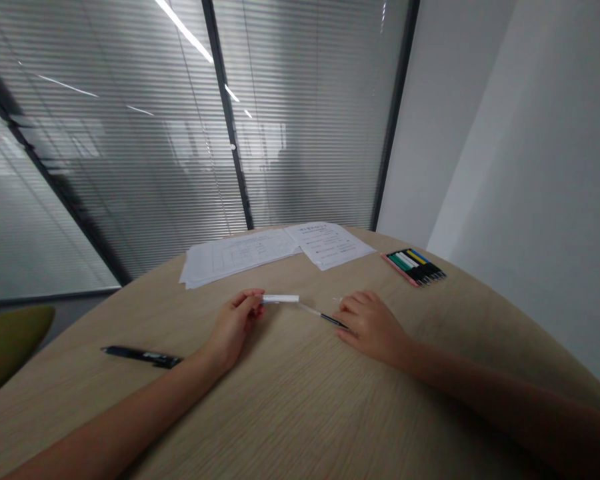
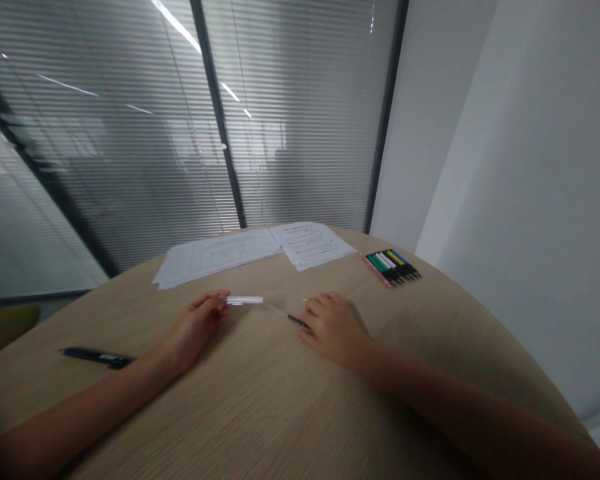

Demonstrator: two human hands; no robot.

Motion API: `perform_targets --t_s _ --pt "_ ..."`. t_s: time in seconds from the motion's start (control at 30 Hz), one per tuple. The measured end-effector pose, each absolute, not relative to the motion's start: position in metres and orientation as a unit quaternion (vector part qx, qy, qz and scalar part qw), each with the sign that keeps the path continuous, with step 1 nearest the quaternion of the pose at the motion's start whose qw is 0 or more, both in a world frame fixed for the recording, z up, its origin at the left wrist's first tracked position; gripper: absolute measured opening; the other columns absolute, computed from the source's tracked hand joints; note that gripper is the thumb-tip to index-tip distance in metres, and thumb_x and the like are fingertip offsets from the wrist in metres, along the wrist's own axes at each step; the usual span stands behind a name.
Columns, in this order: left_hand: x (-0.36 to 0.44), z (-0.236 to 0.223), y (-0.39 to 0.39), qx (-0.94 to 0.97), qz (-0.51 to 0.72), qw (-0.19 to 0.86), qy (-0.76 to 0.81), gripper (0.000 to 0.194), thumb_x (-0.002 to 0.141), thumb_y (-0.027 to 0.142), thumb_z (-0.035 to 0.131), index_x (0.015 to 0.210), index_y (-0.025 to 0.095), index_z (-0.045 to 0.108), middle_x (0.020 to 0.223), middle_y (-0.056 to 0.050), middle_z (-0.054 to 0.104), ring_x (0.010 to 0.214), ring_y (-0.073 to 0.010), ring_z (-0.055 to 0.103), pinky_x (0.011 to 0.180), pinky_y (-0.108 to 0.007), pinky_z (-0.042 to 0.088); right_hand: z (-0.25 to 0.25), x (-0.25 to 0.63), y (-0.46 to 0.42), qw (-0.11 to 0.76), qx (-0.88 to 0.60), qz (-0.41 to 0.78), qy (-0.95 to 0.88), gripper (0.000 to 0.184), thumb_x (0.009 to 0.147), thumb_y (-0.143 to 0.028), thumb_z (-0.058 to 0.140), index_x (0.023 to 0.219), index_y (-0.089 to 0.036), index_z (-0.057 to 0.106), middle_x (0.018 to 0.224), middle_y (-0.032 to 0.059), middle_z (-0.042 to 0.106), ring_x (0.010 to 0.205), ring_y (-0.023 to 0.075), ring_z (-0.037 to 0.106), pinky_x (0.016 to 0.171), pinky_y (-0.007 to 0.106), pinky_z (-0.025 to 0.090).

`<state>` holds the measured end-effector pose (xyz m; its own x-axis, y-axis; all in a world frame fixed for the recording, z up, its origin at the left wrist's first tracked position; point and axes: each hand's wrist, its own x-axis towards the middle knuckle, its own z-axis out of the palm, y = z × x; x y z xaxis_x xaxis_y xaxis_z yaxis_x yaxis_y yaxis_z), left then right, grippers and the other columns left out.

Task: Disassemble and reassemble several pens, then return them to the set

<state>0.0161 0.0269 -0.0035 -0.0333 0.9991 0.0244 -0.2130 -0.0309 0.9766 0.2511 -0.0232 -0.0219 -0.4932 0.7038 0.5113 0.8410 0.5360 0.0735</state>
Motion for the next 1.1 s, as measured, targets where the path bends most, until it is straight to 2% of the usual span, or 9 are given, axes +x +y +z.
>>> perform_targets --t_s 0.07,0.2,0.4,0.6,1.1 --pt "0.0159 -0.0035 0.0277 0.422 0.581 0.543 0.435 0.017 0.052 0.020 0.063 0.067 0.012 0.061 0.049 0.004 0.049 0.048 -0.0076 0.045 0.047 -0.018 0.036 -0.0206 0.2484 -0.0253 0.180 -0.451 -0.174 -0.857 0.011 0.076 -0.025 0.053 0.076 -0.018 0.062 0.078 0.0053 0.058 0.077 0.0190 0.049 0.072 0.034 0.033" --pt "0.0147 -0.0050 0.0298 0.405 0.593 0.544 0.433 0.019 0.052 0.018 0.063 0.071 0.012 0.060 0.049 0.005 0.050 0.048 -0.0069 0.045 0.046 -0.016 0.036 -0.0239 0.2500 -0.0216 0.184 -0.466 -0.177 -0.847 0.014 0.077 -0.020 0.051 0.067 -0.018 0.060 0.072 0.0036 0.058 0.073 0.0171 0.048 0.070 0.031 0.033" --pt "0.0125 -0.0105 0.0346 0.384 0.630 0.527 0.423 0.014 0.056 0.016 0.061 0.069 0.013 0.056 0.055 0.005 0.053 0.050 -0.0059 0.047 0.049 -0.016 0.038 -0.0294 0.2550 -0.0170 0.267 -0.477 -0.174 -0.819 0.009 0.072 -0.017 0.054 0.065 -0.018 0.059 0.069 0.0028 0.056 0.073 0.0169 0.048 0.068 0.030 0.034" --pt "0.0127 -0.0129 0.0356 0.404 0.617 0.526 0.425 0.013 0.058 0.017 0.061 0.069 0.013 0.056 0.055 0.004 0.053 0.049 -0.0058 0.048 0.049 -0.016 0.038 -0.0281 0.2553 -0.0182 0.345 -0.446 -0.189 -0.804 0.009 0.073 -0.017 0.053 0.065 -0.017 0.057 0.066 0.0025 0.055 0.069 0.0159 0.047 0.065 0.029 0.034" --pt "0.0137 -0.0113 0.0326 0.455 0.571 0.531 0.430 0.025 0.055 0.026 0.065 0.074 0.013 0.055 0.060 0.005 0.056 0.053 -0.0062 0.051 0.054 -0.017 0.040 -0.0271 0.2542 -0.0201 0.330 -0.405 -0.177 -0.834 0.011 0.074 -0.016 0.052 0.064 -0.017 0.057 0.065 0.0027 0.054 0.068 0.0156 0.046 0.065 0.028 0.033"
